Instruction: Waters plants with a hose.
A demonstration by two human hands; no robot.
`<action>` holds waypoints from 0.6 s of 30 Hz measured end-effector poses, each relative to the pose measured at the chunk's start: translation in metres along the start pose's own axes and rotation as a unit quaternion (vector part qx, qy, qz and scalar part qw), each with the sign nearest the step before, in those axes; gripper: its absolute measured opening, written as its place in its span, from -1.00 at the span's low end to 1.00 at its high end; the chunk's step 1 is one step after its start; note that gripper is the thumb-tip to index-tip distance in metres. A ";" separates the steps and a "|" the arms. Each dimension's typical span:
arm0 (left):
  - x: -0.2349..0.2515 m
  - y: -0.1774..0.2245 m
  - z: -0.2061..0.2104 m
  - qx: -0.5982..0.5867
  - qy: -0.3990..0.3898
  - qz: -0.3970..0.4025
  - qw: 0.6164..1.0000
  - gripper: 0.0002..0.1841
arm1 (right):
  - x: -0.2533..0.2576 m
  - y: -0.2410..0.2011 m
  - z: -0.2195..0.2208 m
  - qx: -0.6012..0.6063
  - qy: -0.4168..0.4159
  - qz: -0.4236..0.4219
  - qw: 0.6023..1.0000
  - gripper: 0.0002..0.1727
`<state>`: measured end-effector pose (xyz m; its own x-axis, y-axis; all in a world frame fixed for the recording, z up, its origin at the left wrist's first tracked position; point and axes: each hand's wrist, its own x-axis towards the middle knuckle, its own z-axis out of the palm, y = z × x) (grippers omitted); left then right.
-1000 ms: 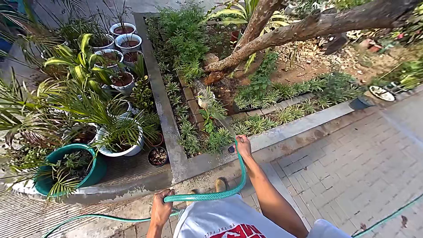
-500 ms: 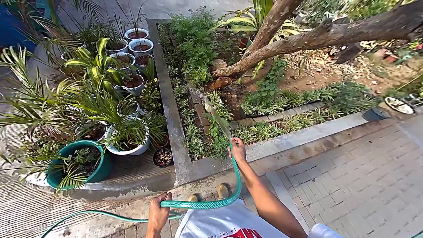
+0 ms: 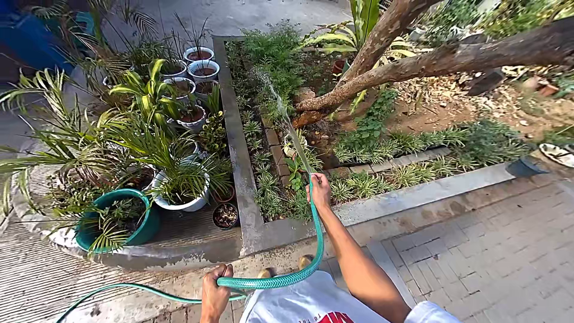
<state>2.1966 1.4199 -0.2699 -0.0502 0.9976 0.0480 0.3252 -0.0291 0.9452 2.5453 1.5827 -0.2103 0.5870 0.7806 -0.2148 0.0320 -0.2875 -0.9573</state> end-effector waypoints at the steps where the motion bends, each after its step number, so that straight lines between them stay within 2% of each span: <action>1: -0.001 0.002 0.000 -0.003 0.000 0.000 1.000 -0.59 | 0.002 -0.004 0.001 -0.004 -0.003 -0.005 1.000 -0.62; 18: -0.012 0.012 -0.005 0.007 0.053 0.026 0.998 -0.58 | 0.017 -0.058 0.032 0.021 -0.038 -0.079 0.996 -0.56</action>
<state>2.1966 1.4072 -0.2575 -0.1321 0.9824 0.1317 0.3434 -0.0793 0.9358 2.5274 1.6301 -0.1641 0.5148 0.8542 -0.0726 0.0843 -0.1347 -0.9873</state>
